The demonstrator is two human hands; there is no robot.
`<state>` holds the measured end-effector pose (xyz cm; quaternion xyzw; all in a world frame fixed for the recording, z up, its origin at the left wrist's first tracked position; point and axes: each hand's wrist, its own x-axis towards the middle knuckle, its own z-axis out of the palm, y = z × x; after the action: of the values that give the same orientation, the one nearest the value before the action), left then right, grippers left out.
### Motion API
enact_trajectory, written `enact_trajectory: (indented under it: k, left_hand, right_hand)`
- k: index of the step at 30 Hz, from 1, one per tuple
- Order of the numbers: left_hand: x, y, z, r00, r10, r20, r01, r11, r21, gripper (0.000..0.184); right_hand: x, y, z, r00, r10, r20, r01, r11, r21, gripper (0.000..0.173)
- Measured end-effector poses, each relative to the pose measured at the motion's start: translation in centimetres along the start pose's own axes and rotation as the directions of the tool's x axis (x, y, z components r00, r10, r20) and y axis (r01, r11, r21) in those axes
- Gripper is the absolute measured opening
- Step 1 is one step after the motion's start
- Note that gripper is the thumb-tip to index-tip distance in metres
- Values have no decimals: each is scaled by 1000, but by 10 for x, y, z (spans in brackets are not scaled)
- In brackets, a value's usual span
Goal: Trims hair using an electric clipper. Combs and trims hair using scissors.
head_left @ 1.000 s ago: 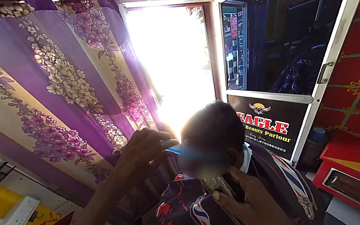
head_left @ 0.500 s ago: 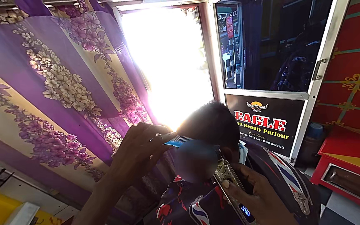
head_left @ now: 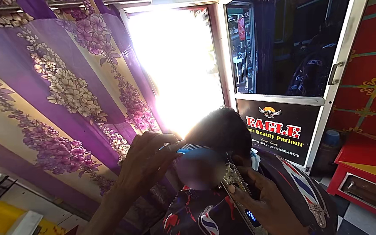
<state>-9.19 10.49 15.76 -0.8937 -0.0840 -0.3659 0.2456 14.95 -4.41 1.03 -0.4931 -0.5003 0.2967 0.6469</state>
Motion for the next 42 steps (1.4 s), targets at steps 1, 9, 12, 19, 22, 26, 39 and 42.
enact_trajectory:
  k: [1,9,12,19,22,26,39,42]
  left_hand:
    - [0,0,0,1000,1,-3,-1,1000,1,25]
    - [-2,0,-5,1000,27,8,-27,999,-27,24]
    - [-4,-7,-19,985,55,162,-48,998,-46,26]
    - [5,-6,-19,985,25,173,-26,1000,5,32]
    - [12,-2,-16,990,36,134,-39,999,16,31]
    - [17,4,-13,995,52,84,-57,997,59,28]
    - [13,35,-2,923,-179,-340,194,981,10,27]
    - [-5,41,6,898,-331,-290,311,944,-112,22]
  right_hand:
    - [0,1,0,1000,2,-2,-2,1000,4,57]
    - [2,2,1,972,-197,127,203,978,-38,55]
    - [-10,8,-6,953,-203,225,220,974,-52,54]
    - [-14,10,-13,988,-107,115,105,994,21,54]
    - [-11,9,-14,995,-56,81,49,995,83,55]
    - [-7,5,-16,996,-8,93,-5,990,143,53]
    - [4,10,-19,928,-296,-226,365,603,709,45]
    - [-7,17,-35,934,-267,-235,353,606,713,44]
